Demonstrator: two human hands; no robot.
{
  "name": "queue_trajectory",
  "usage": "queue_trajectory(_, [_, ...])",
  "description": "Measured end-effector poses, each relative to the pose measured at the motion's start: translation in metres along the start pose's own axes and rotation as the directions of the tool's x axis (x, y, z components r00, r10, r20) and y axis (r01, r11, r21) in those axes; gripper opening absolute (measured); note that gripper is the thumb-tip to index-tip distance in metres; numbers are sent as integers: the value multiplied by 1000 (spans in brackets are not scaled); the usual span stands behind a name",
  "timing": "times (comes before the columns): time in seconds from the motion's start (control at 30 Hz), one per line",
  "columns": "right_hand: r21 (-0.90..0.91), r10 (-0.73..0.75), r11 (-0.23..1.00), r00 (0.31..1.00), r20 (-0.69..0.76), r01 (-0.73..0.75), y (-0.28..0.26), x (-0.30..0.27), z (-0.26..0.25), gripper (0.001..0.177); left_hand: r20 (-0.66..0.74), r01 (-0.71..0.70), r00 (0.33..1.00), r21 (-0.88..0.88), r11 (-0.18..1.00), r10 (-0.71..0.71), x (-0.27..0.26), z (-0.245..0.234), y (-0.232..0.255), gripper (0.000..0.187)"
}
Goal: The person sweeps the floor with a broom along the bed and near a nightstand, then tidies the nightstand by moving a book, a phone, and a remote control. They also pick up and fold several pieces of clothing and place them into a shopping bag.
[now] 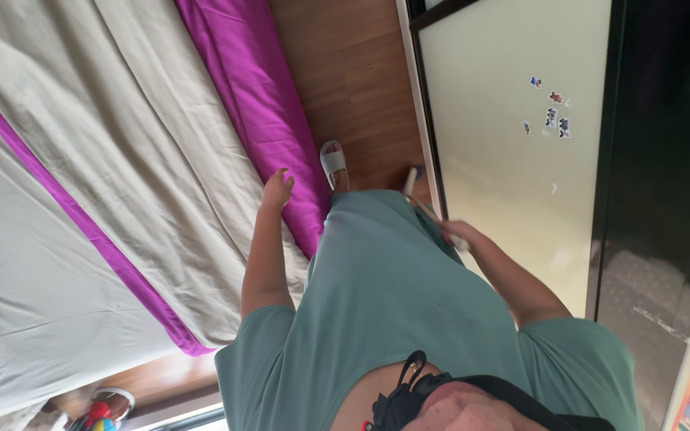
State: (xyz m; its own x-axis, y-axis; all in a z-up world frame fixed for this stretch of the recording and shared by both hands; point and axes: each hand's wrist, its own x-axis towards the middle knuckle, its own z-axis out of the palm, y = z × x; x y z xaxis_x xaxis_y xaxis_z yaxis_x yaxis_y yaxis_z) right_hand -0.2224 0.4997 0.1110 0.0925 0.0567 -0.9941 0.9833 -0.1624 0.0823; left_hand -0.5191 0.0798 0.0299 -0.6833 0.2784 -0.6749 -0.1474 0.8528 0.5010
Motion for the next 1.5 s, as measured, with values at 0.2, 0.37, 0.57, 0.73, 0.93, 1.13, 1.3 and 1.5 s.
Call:
queue_trajectory(0.2, [337,-514,839,826,229,428,-152,73,56,29,112,95,989,52,994,-100,2,-3,-9,49])
queue_trajectory(0.37, [605,-348,764,933,92,225,-284,85,83,17,152,98,983,50,994,-105,-1,4,-16,48])
queue_trajectory(0.57, [667,-459,684,885,81,294,-357,74,52,16,160,82,983,32,996,-86,7,6,-17,48])
queue_trajectory(0.73, [568,-571,685,821,29,456,-311,59,32,16,163,53,985,33,998,-58,21,-4,-11,48])
queue_trajectory(0.93, [93,-480,874,877,21,477,-172,10,-4,12,156,9,988,92,996,-23,41,-18,-1,46])
queue_trajectory(1.13, [429,-133,901,981,139,62,-72,-50,-6,14,180,31,982,99,995,-48,53,-25,4,48])
queue_trajectory(1.3, [508,109,850,990,87,-138,-66,-37,-1,9,167,-21,986,92,996,5,52,-26,3,48])
queue_trajectory(1.5, [315,-252,918,968,-1,240,-139,36,7,21,182,25,982,95,995,-42,43,-25,-2,47])
